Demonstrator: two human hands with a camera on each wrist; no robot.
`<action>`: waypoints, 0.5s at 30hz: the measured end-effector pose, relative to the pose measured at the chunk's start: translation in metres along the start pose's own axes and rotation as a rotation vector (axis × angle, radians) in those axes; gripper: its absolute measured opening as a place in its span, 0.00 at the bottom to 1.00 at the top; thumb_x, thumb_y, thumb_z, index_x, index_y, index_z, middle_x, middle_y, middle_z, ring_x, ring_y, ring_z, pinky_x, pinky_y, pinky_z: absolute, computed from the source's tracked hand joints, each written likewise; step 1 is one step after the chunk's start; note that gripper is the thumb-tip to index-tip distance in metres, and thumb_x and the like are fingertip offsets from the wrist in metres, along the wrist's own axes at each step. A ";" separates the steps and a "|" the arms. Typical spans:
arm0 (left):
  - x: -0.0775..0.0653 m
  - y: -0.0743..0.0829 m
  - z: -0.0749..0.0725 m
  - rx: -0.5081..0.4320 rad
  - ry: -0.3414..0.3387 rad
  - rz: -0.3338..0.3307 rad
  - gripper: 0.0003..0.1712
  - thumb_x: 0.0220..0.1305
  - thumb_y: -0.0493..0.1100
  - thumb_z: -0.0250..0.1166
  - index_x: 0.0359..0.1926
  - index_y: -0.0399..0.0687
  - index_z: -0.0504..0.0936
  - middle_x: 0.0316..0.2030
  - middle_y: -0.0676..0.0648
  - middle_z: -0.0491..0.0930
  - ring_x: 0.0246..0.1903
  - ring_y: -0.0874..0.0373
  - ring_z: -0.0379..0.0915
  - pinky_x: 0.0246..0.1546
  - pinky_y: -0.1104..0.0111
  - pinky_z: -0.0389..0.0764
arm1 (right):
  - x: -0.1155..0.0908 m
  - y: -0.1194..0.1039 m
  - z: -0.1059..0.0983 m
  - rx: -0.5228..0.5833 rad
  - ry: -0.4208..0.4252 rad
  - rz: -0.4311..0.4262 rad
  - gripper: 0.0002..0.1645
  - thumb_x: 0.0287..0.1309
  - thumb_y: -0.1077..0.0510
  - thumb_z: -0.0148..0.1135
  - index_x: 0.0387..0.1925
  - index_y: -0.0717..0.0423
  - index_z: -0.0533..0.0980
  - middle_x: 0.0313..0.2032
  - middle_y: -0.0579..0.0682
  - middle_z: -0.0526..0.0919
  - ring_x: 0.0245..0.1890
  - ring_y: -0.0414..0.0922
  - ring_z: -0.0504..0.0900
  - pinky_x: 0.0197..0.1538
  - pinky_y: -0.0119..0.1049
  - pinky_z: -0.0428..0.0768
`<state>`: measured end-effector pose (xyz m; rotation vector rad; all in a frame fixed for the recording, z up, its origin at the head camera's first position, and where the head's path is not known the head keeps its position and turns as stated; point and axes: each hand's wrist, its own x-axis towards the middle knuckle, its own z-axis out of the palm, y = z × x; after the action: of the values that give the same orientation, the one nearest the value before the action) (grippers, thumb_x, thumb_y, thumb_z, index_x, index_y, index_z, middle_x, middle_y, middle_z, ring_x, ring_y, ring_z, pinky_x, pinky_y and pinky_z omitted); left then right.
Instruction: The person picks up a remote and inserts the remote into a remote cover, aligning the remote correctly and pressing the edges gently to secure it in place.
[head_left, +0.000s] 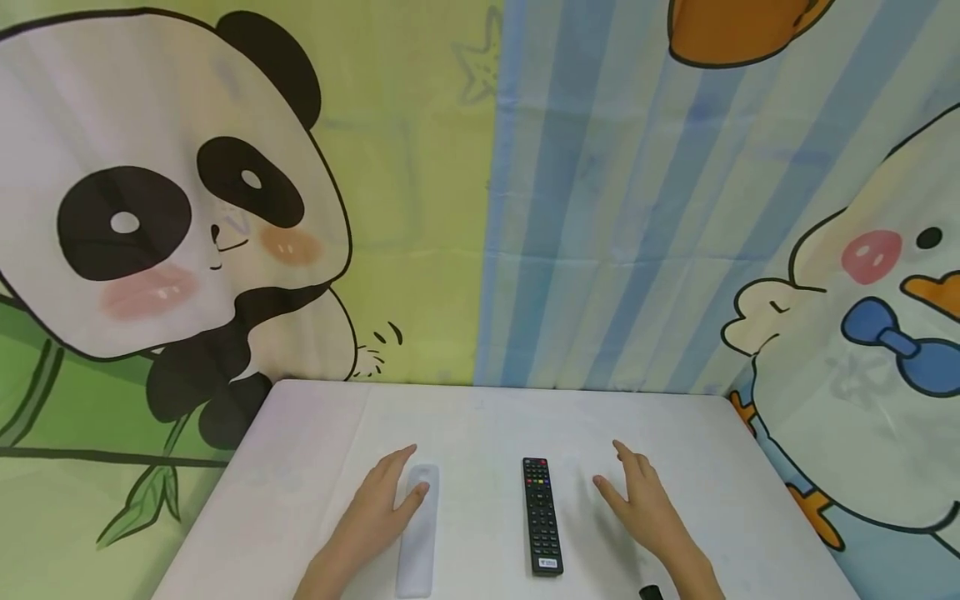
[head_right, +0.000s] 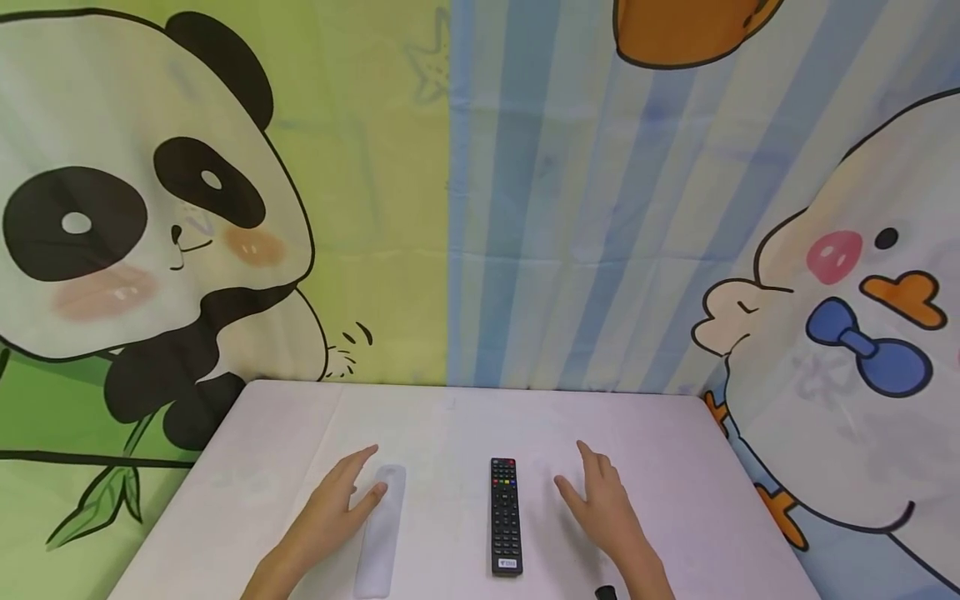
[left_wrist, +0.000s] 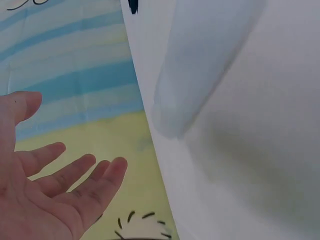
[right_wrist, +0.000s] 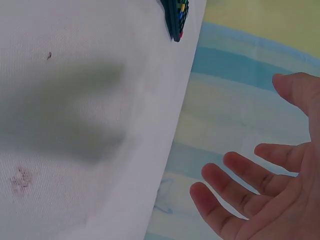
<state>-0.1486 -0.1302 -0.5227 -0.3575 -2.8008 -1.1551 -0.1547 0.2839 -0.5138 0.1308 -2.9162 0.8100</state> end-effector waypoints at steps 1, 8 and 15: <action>0.001 0.002 0.003 -0.013 -0.011 -0.004 0.39 0.71 0.63 0.59 0.75 0.52 0.62 0.70 0.43 0.64 0.68 0.40 0.60 0.62 0.42 0.66 | 0.000 -0.001 0.001 0.015 -0.008 0.006 0.49 0.69 0.34 0.56 0.74 0.63 0.54 0.61 0.68 0.68 0.60 0.63 0.70 0.56 0.62 0.73; 0.008 0.016 0.025 -0.124 -0.088 -0.004 0.39 0.72 0.61 0.59 0.75 0.48 0.61 0.68 0.40 0.65 0.58 0.39 0.72 0.47 0.55 0.82 | 0.001 -0.010 0.011 0.072 -0.005 0.029 0.46 0.68 0.35 0.58 0.73 0.61 0.58 0.60 0.63 0.71 0.55 0.59 0.76 0.52 0.56 0.78; 0.012 0.029 0.051 -0.217 -0.143 0.057 0.37 0.73 0.57 0.60 0.72 0.42 0.63 0.65 0.37 0.69 0.56 0.42 0.74 0.45 0.54 0.82 | -0.001 -0.016 0.027 0.113 -0.016 0.057 0.41 0.67 0.43 0.64 0.70 0.63 0.63 0.55 0.60 0.76 0.49 0.54 0.79 0.45 0.49 0.81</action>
<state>-0.1533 -0.0721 -0.5375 -0.5552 -2.7665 -1.4803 -0.1544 0.2565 -0.5291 0.0637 -2.9009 0.9873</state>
